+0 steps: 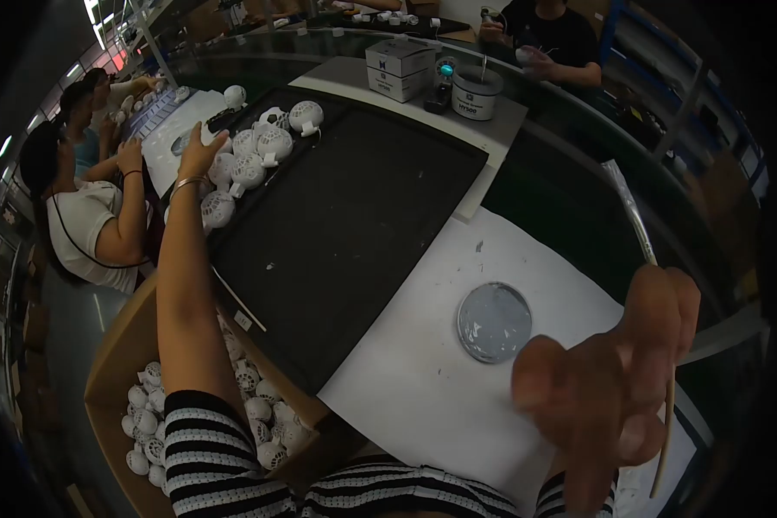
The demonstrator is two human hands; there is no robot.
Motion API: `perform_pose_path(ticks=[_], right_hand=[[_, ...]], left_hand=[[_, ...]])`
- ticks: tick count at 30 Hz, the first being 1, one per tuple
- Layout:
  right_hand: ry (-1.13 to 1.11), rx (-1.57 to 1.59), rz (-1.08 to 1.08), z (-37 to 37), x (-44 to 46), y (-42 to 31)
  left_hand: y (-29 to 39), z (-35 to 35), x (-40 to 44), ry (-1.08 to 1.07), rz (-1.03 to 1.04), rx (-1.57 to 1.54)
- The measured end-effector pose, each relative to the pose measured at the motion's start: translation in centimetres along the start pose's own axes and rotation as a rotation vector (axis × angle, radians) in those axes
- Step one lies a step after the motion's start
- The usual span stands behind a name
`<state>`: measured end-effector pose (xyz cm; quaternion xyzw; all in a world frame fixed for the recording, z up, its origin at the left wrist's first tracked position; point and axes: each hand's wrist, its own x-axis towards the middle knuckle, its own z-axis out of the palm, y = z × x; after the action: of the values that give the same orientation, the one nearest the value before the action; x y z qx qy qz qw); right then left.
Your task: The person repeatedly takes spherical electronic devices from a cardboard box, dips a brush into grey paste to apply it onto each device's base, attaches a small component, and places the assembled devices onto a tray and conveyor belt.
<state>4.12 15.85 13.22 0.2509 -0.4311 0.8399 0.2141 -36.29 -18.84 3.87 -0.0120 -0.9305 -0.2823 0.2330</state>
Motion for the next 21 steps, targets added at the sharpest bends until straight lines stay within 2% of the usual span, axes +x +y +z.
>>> perform_pose_path(ticks=[3,5,6,8,10,12,14,16,19,21], right_hand=[[-0.104,0.092,-0.03,0.2,-0.6,0.6],[-0.156,0.144,-0.054,0.7,-1.4,0.9],[-0.18,0.171,-0.06,1.1,-1.6,1.2],[-0.226,0.201,-0.061,1.8,-2.3,1.6],[-0.276,0.23,-0.049,2.6,-3.2,2.2],[-0.324,0.269,-0.031,3.5,-4.4,2.5],[-0.365,0.296,0.002,4.3,-5.7,2.8],[-0.397,0.32,0.029,4.9,-6.7,2.8],[-0.429,0.323,0.055,5.2,-7.5,2.7],[-0.447,0.307,0.069,5.2,-8.1,2.9]], left_hand=[[2.5,-4.6,-9.6,0.131,0.215,-0.175],[0.5,-7.7,-17.9,0.111,0.384,-0.096],[-0.1,-9.5,-22.2,0.153,0.493,0.112],[-4.3,-12.2,-30.5,0.006,0.3,0.155],[-9.5,-14.8,-38.2,-0.387,-0.122,0.126],[-13.6,-16.9,-44.5,-0.873,-0.102,0.228],[-15.4,-17.3,-49.1,-0.914,-0.136,0.161],[-16.7,-17.2,-50.2,-1.188,-0.377,0.259],[-16.2,-17.6,-48.8,-1.198,-0.34,0.173],[-15.4,-17.3,-47.6,-1.352,-0.388,0.249]])
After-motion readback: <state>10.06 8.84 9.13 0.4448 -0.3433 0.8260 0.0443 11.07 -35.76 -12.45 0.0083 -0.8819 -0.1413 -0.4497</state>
